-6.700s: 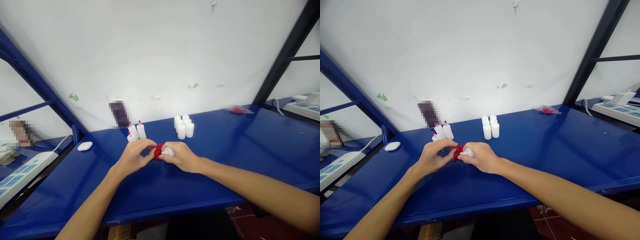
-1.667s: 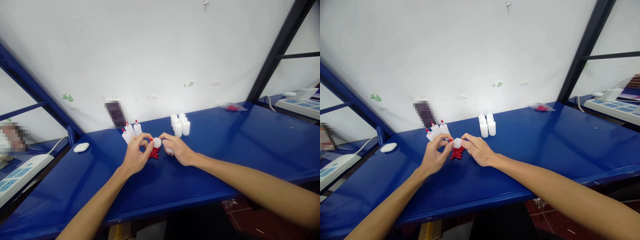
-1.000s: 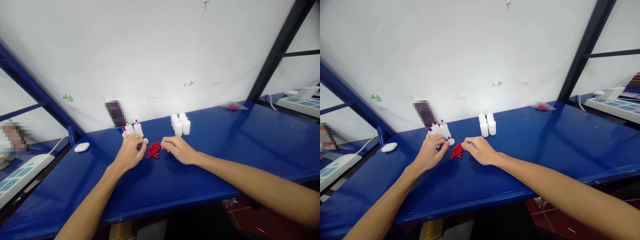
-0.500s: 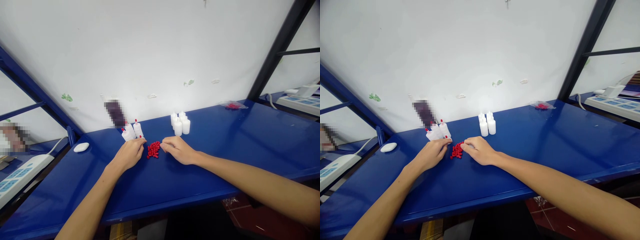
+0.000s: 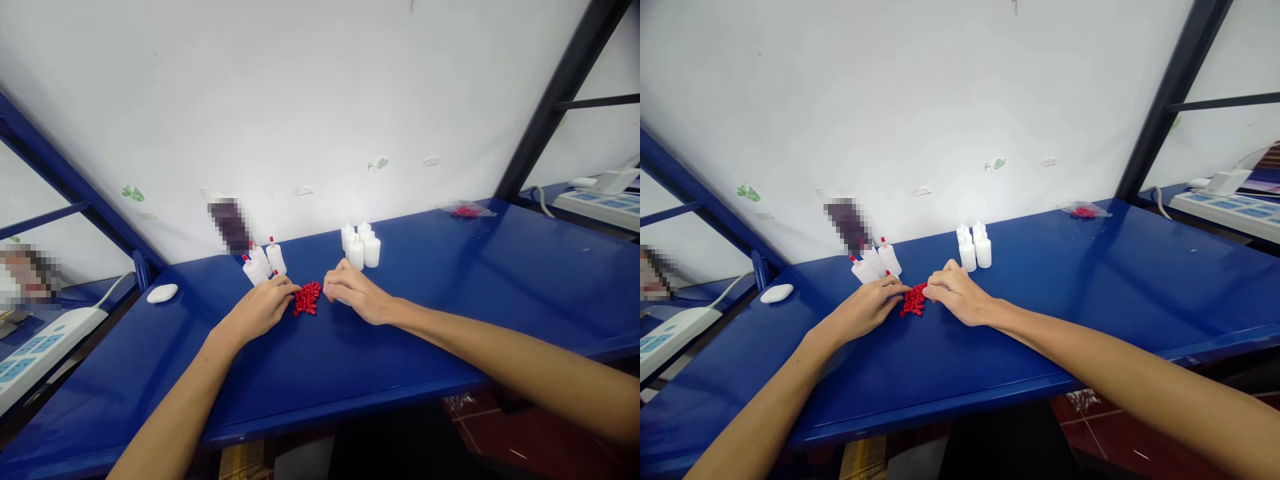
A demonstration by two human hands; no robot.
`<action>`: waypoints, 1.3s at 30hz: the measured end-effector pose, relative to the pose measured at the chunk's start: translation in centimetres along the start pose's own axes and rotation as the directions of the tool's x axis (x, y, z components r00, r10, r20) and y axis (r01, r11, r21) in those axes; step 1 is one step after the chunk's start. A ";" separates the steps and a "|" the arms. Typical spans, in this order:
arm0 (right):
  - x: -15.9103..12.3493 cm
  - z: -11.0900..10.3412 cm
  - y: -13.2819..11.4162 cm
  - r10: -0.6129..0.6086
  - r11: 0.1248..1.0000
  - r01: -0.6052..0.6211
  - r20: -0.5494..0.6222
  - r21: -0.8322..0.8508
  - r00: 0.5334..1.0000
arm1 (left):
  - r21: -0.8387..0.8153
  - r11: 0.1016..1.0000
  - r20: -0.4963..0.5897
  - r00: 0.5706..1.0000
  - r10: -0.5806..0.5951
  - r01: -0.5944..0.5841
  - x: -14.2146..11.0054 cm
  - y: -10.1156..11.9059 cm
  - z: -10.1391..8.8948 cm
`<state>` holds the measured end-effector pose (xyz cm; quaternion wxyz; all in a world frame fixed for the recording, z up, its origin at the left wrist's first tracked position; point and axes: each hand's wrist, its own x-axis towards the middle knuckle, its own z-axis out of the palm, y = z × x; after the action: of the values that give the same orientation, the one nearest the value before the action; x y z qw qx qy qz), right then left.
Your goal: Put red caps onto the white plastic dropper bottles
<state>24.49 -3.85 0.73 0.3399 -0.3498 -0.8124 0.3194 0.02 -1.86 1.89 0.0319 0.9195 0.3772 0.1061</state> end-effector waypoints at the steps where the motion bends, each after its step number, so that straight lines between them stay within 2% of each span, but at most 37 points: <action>1: 0.0 -0.1 0.1 -0.020 1.000 0.020 -0.004 -0.007 1.000 | -0.008 1.000 0.001 1.000 0.002 -0.002 0.0 -0.1 0.1; 6: 0.1 -0.1 0.5 -0.039 0.997 0.035 -0.062 -0.065 0.997 | -0.044 0.999 -0.015 1.000 0.009 -0.010 0.1 -0.4 0.5; 12: 0.3 -0.3 0.6 -0.049 0.998 0.050 -0.022 0.038 0.999 | -0.020 1.000 -0.064 0.998 -0.021 0.020 0.2 -0.3 0.3; 14: 0.3 -0.4 0.5 -0.048 0.998 0.048 -0.003 0.049 0.999 | -0.041 0.999 -0.169 0.985 -0.030 0.024 0.2 0.3 0.2; 17: 0.3 -0.3 0.4 -0.086 0.995 0.084 0.033 0.044 0.996 | -0.149 0.989 -0.389 0.919 -0.059 0.001 0.5 1.8 0.4; 19: 0.3 -0.2 0.4 -0.121 0.992 0.120 0.045 0.030 0.992 | -0.269 0.962 -0.453 0.888 -0.077 -0.054 0.6 2.9 0.7; 24: 0.5 0.2 0.9 -0.189 0.982 0.187 0.061 0.024 0.980 | -0.528 0.840 -0.428 0.893 -0.137 -0.124 1.1 4.8 2.1; 27: 0.6 0.3 0.8 -0.214 0.977 0.212 0.050 0.031 0.976 | -0.625 0.770 -0.410 0.893 -0.186 -0.126 1.3 5.1 2.7; 32: 0.3 0.6 0.8 -0.194 0.976 0.191 0.022 0.104 0.981 | -0.739 0.658 -0.390 0.888 -0.242 -0.146 1.5 5.3 2.5; 36: -0.2 0.8 1.0 -0.141 0.973 0.130 0.047 0.189 0.989 | -0.685 0.712 -0.388 0.904 -0.180 -0.152 1.4 5.3 2.3; 39: -0.4 0.9 1.0 -0.141 0.973 0.128 0.056 0.194 0.988 | -0.644 0.745 -0.400 0.906 -0.137 -0.172 1.3 5.4 2.1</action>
<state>24.37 -3.85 -0.65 0.3642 -0.2488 -0.8114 0.3835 5.11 -4.78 0.79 0.2743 0.8048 0.3031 0.4304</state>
